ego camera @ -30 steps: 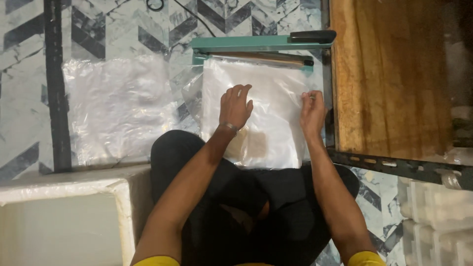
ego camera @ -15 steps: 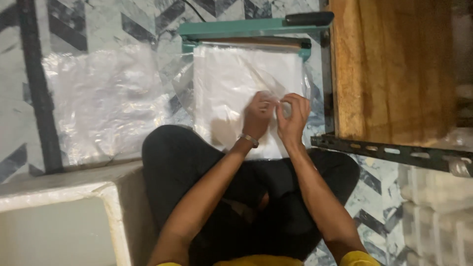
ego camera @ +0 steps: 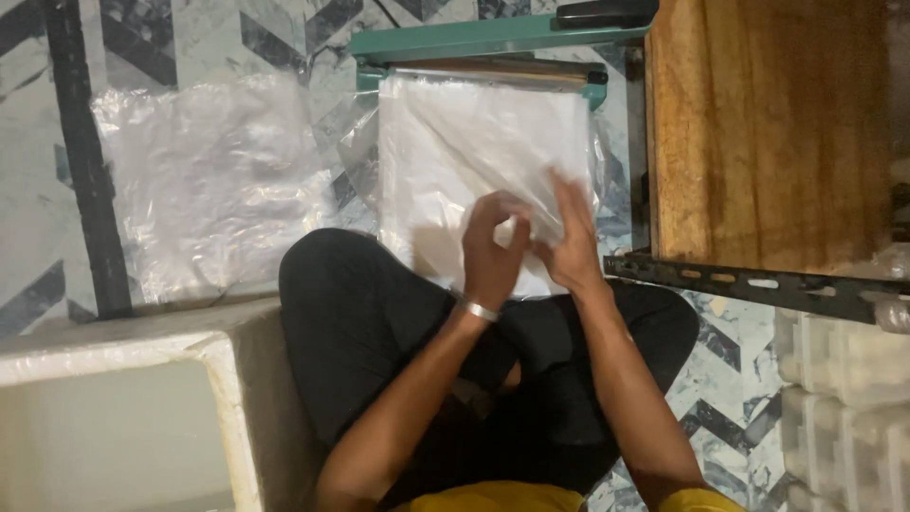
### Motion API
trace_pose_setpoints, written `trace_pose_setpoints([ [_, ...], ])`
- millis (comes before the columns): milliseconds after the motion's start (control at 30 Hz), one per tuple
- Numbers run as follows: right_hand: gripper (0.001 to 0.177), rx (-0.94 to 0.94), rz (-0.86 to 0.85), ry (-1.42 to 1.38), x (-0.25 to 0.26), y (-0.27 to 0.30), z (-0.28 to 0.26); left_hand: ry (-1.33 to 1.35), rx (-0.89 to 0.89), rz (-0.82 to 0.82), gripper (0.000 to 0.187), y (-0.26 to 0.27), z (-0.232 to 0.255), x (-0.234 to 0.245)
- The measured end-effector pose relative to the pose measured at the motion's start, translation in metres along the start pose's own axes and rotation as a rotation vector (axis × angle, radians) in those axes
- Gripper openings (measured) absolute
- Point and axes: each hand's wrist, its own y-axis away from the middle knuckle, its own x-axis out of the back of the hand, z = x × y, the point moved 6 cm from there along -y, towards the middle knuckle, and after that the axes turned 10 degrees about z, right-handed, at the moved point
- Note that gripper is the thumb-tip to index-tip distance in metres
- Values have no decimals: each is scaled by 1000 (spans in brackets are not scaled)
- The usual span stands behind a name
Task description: Use a manual impulse sealer to seal the openings of clear plastic bags.
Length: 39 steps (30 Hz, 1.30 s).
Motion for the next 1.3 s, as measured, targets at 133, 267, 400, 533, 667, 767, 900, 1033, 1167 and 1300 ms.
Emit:
trace_pose_setpoints([
  [133,90,-570,-489,-445,-25,41,41,-59,15,-157,13,12,32,-16],
  [267,93,-443,-637,-648,-30,53,85,-112,-66,-96,22,20,4,-5],
  [400,99,-992,-605,-1659,-26,28,66,85,197,-73,10,41,-17,11],
  [533,72,-936,-883,-594,-49,13,53,169,297,-63,19,64,-13,18],
  [667,47,-487,-1009,-454,-70,18,49,-26,36,-74,6,86,37,40],
  [767,39,-453,-716,-129,-68,17,69,201,74,54,8,105,91,59],
  [900,39,-197,-627,-28,-57,13,57,469,20,241,17,86,161,45],
  [1033,61,-443,-658,-137,-20,-2,49,269,-10,169,37,40,132,7],
  [1167,94,-1098,-373,-1437,30,3,55,111,-193,21,8,-14,44,-59],
  [1300,53,-1024,-316,-1046,-10,35,122,38,-159,-43,9,-54,-39,-96],
])
